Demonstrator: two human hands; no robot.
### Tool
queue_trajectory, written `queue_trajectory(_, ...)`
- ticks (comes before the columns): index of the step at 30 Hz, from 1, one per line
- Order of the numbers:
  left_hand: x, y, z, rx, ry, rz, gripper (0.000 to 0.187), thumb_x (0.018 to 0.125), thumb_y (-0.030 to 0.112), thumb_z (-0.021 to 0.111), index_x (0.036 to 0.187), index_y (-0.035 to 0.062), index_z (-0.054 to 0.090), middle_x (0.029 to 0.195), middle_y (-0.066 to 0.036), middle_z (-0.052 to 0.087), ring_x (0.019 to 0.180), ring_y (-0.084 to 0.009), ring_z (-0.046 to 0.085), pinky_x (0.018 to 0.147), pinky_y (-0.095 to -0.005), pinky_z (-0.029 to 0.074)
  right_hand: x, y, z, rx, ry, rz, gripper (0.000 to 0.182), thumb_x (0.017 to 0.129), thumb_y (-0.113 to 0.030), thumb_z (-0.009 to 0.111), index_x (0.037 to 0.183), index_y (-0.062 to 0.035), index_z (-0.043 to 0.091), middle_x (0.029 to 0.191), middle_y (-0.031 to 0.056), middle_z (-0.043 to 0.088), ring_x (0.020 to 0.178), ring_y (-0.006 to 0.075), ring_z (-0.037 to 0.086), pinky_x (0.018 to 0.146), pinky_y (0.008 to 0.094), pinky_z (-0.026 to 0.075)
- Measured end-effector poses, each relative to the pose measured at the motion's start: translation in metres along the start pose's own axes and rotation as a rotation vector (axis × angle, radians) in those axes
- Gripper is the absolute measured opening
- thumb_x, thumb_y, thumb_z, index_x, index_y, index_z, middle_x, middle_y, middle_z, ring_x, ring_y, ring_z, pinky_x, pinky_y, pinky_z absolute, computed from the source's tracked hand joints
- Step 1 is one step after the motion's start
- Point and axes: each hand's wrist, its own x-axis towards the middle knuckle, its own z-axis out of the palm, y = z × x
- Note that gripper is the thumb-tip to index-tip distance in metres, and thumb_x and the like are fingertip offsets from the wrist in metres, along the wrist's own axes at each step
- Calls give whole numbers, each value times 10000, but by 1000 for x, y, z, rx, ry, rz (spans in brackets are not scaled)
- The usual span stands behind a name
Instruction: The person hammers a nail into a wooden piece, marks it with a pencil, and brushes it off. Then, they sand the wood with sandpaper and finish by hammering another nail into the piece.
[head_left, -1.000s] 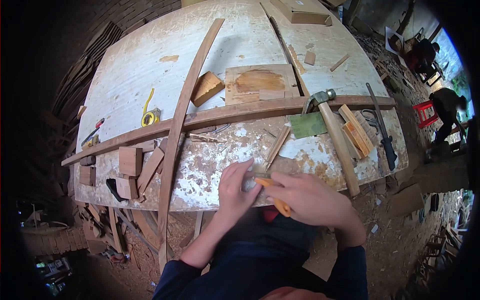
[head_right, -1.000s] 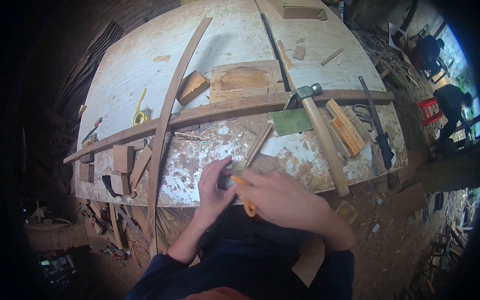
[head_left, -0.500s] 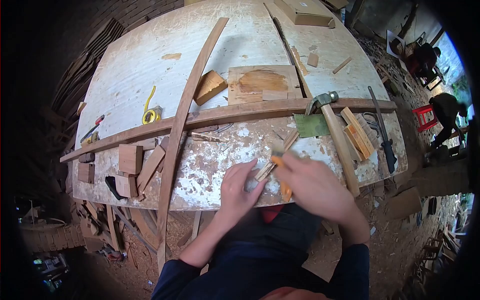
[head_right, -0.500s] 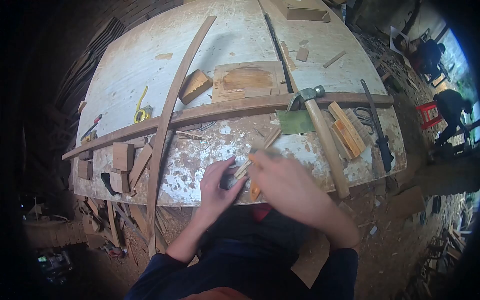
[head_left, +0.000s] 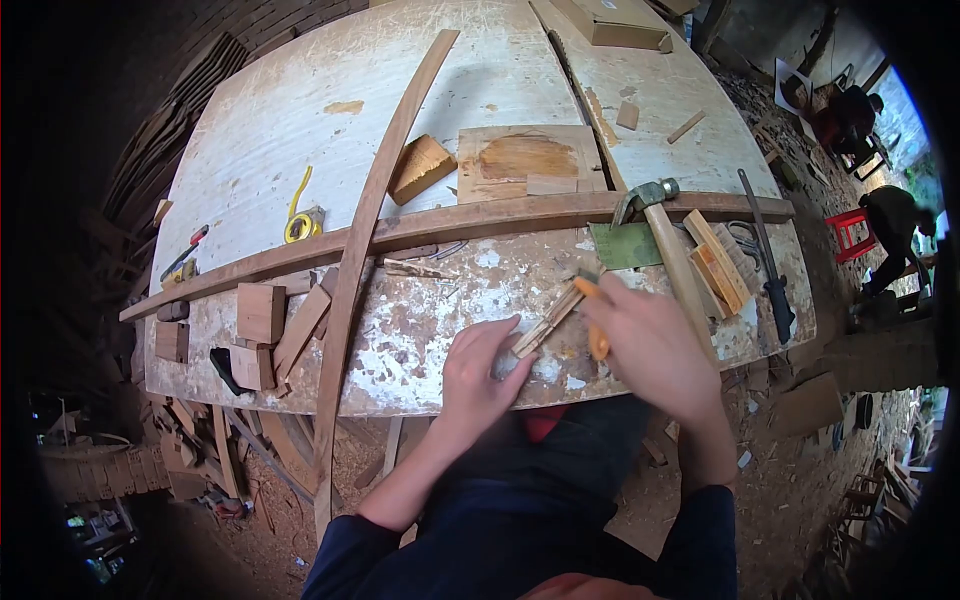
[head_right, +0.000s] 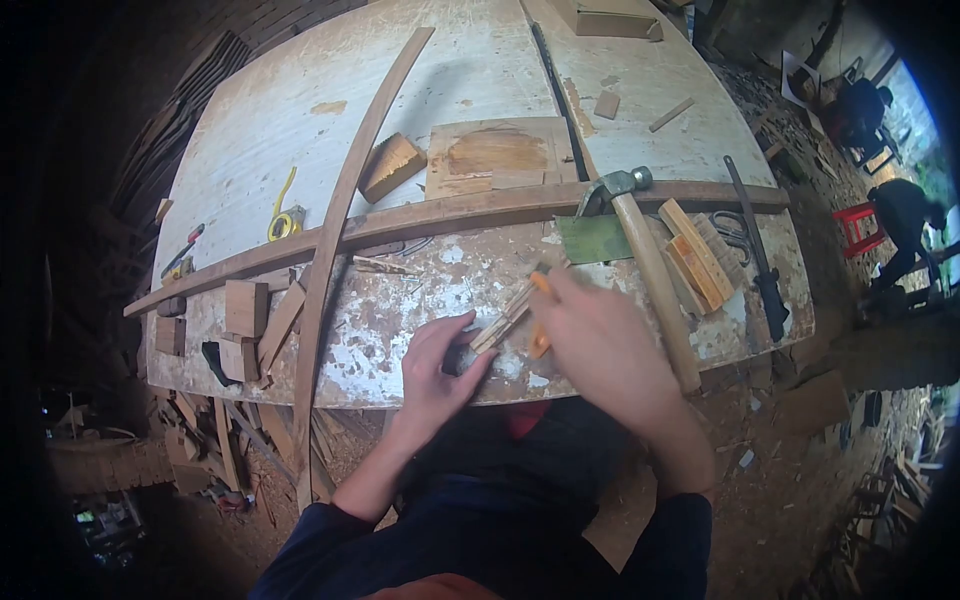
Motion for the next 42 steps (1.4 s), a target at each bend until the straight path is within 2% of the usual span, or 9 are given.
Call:
queue_trajectory(4, 2, 0, -1, -4, -5, 27, 535, 792, 58, 935, 1295, 16, 758, 1109, -162, 801, 1069, -349, 753, 990, -439, 579, -13, -22, 5, 309, -157, -337, 185, 932, -115, 698, 1097, -31, 693, 1094, 158, 642, 878, 374, 734, 746, 482, 590)
queue_trajectory(8, -1, -2, -1, -6, -15, 0, 484, 808, 76, 936, 1260, 19, 775, 1075, -153, 806, 1061, -351, 755, 1026, -457, 568, -1, 7, 4, 67, 46, 1, 249, 908, -78, 697, 1134, 26, 698, 1101, 185, 651, 927, 389, 744, 799, 483, 612)
queue_trajectory(12, 3, -2, -2, 19, 0, 50, 383, 834, 91, 924, 1189, 24, 799, 1041, -134, 812, 1017, -326, 768, 1081, -484, 547, -12, -24, 3, 269, -166, -321, 272, 891, -66, 713, 1151, 14, 702, 1091, 192, 647, 941, 390, 742, 821, 487, 605)
queue_trajectory(17, 3, -2, -3, -14, -6, 21, 267, 852, 93, 907, 1098, 34, 823, 1020, -126, 813, 972, -297, 777, 1117, -506, 527, -7, 5, 8, -6, 68, 35, 211, 960, -123, 720, 1155, -45, 715, 1083, 151, 619, 899, 374, 737, 752, 505, 571)
queue_trajectory(21, 2, -4, -4, -66, 7, -13, 226, 882, 42, 873, 1100, 21, 821, 1010, -135, 800, 972, -284, 764, 1028, -441, 562, -15, -19, -3, 276, -141, -184, 203, 961, -112, 736, 1147, -37, 712, 1067, 148, 611, 897, 383, 724, 778, 500, 569)
queue_trajectory(26, 5, 5, -5, -224, 114, -167, 183, 950, -31, 779, 1129, -16, 812, 1017, -133, 764, 948, -261, 741, 857, -346, 579, -11, -8, 8, 213, 42, -89, 174, 936, -89, 712, 1098, -29, 684, 1083, 159, 607, 887, 393, 726, 772, 506, 573)
queue_trajectory(33, -3, -13, -2, -157, 118, -123, 191, 996, -54, 734, 1163, -2, 809, 1255, -181, 686, 1012, -245, 728, 829, -333, 601, -7, -8, 13, 302, 72, -133, 188, 1060, -196, 692, 1150, -31, 708, 988, 146, 583, 802, 387, 686, 707, 494, 539)
queue_trajectory(36, -6, -6, 0, -252, 117, -244, 199, 1033, -26, 709, 1204, 17, 802, 1372, -170, 613, 1203, -253, 706, 860, -328, 655, -7, -9, 16, 309, 84, -125, 184, 1060, -200, 698, 1148, -41, 721, 975, 145, 579, 794, 385, 682, 700, 492, 533)
queue_trajectory(42, 5, 17, -10, -154, 99, -90, 345, 915, -82, 799, 1245, 18, 790, 1383, -231, 656, 1052, -244, 765, 787, -336, 637, -7, -9, 9, 354, 119, -103, 204, 1056, -221, 713, 1157, -46, 740, 948, 139, 580, 784, 375, 674, 699, 474, 530)
